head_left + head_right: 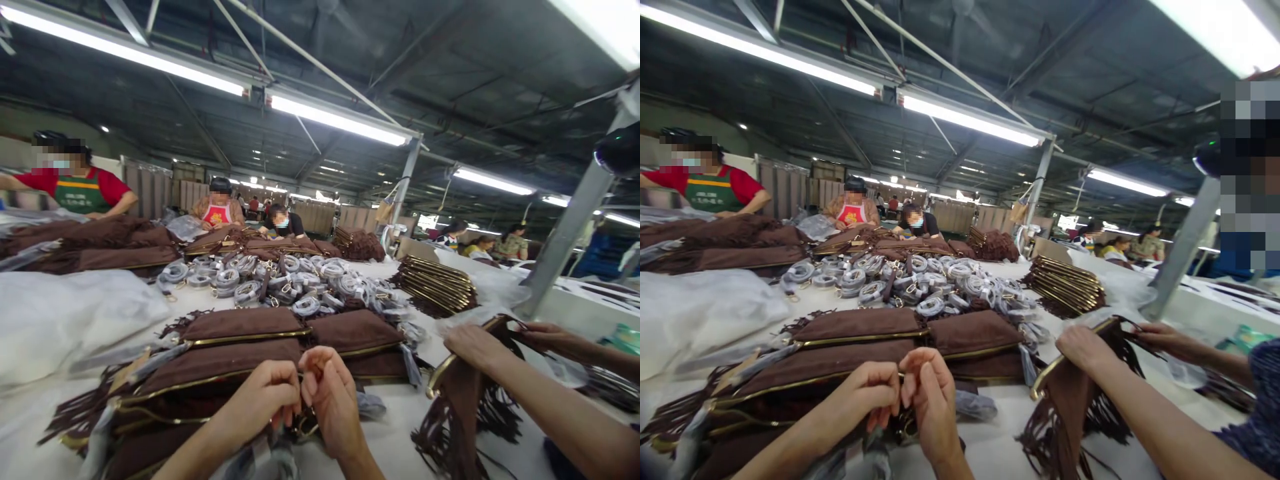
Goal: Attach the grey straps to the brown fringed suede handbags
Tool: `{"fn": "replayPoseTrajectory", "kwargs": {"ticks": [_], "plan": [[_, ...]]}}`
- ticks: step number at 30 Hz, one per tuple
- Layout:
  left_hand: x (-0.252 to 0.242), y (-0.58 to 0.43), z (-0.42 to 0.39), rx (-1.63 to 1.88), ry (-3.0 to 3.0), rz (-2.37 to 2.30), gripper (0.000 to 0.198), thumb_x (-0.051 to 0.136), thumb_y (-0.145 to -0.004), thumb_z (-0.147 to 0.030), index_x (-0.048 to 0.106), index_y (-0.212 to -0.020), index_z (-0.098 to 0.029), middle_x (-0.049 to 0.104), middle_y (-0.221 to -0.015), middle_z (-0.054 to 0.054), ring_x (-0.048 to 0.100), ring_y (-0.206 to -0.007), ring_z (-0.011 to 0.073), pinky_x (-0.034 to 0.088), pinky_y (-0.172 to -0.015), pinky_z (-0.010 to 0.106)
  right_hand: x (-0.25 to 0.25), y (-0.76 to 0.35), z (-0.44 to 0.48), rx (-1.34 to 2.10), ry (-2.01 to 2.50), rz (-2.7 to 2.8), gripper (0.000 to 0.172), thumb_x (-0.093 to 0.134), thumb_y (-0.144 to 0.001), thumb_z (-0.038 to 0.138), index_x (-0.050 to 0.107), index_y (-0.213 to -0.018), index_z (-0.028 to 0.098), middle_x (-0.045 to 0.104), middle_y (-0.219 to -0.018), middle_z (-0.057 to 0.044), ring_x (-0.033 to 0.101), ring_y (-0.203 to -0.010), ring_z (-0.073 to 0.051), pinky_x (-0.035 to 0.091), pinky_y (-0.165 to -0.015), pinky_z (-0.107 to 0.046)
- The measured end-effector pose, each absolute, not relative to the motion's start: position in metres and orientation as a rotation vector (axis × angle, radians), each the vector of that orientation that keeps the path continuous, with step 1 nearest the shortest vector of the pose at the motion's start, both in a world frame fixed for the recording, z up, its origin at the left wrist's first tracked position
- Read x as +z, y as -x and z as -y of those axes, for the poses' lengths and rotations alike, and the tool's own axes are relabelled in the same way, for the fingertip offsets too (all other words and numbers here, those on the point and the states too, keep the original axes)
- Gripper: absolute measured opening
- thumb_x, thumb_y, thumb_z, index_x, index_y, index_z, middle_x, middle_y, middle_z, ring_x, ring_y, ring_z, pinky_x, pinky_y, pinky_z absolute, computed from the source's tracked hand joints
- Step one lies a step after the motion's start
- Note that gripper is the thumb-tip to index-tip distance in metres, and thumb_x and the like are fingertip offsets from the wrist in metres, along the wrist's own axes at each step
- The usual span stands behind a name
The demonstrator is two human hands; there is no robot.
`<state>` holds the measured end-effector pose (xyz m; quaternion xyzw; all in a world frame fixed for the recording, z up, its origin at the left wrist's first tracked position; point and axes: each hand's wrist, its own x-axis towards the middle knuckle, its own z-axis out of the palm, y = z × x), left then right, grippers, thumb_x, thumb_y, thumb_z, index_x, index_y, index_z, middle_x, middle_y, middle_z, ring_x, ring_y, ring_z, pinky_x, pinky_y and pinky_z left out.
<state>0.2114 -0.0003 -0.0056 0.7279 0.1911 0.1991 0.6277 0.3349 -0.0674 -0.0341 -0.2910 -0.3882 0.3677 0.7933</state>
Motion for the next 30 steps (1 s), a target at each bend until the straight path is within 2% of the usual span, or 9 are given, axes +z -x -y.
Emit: {"fn": "replayPoseTrajectory", "kwargs": {"ticks": [3,8,16,20,24,27,30], "plan": [[-0.010,-0.213,-0.006,0.512,-1.560,-0.434,0.009,0.049,-0.059,-0.022,0.056,-0.058,-0.016,0.057,-0.050,-0.001,0.046,-0.041,0.0084,0.031,-0.040,0.018,-0.035,-0.348,0.065,0.708,0.739,0.691,0.038,0.071,-0.074,0.053,0.070,-0.093,0.020,0.065,-0.086,-0.006,0.057,-0.070,-0.015,0.045,-0.054,-0.023],[-0.008,-0.214,-0.009,0.512,-1.503,-0.446,0.010,0.051,-0.059,-0.024,0.056,-0.056,-0.016,0.057,-0.047,-0.002,0.044,-0.037,0.0075,0.032,-0.037,0.017,-0.045,-0.360,0.062,0.834,0.923,0.736,0.038,0.079,-0.066,0.050,0.072,-0.078,0.015,0.059,-0.059,-0.001,0.049,-0.050,-0.010,0.036,-0.046,-0.020],[-0.006,-0.215,-0.003,0.511,-1.512,-0.481,0.010,0.050,-0.056,-0.025,0.055,-0.058,-0.016,0.056,-0.050,-0.001,0.046,-0.041,0.0084,0.032,-0.039,0.018,-0.045,-0.349,0.065,0.830,0.984,0.902,0.032,0.077,-0.070,0.044,0.074,-0.082,0.014,0.054,-0.051,0.004,0.043,-0.045,-0.008,0.030,-0.046,-0.020],[-0.003,-0.215,-0.002,0.485,-1.545,-0.481,0.012,0.050,-0.058,-0.029,0.054,-0.057,-0.017,0.059,-0.051,0.000,0.046,-0.040,0.0084,0.031,-0.038,0.018,-0.041,-0.347,0.067,0.834,0.940,0.997,0.027,0.073,-0.075,0.041,0.068,-0.073,0.015,0.054,-0.055,0.003,0.043,-0.048,-0.007,0.029,-0.046,-0.019],[0.011,-0.208,-0.005,0.563,-1.664,-0.564,0.015,0.049,-0.064,-0.031,0.053,-0.065,-0.017,0.063,-0.054,0.001,0.047,-0.041,0.0088,0.028,-0.037,0.017,-0.043,-0.345,0.066,0.892,0.851,0.930,0.028,0.069,-0.080,0.043,0.063,-0.075,0.017,0.054,-0.056,0.004,0.040,-0.043,-0.005,0.028,-0.041,-0.017],[0.016,-0.203,-0.010,0.634,-1.686,-0.622,0.019,0.049,-0.069,-0.036,0.051,-0.066,-0.018,0.057,-0.050,-0.003,0.044,-0.039,0.0077,0.028,-0.036,0.017,-0.045,-0.344,0.064,0.943,0.834,0.871,0.032,0.070,-0.078,0.047,0.060,-0.074,0.017,0.058,-0.057,0.003,0.044,-0.042,-0.006,0.031,-0.039,-0.015],[0.012,-0.205,-0.013,0.654,-1.675,-0.604,0.020,0.052,-0.068,-0.038,0.050,-0.066,-0.018,0.054,-0.052,-0.005,0.047,-0.041,0.0074,0.032,-0.038,0.017,-0.044,-0.342,0.065,0.903,0.880,0.879,0.034,0.071,-0.077,0.048,0.060,-0.072,0.016,0.058,-0.056,0.003,0.045,-0.042,-0.005,0.034,-0.039,-0.015]]}}
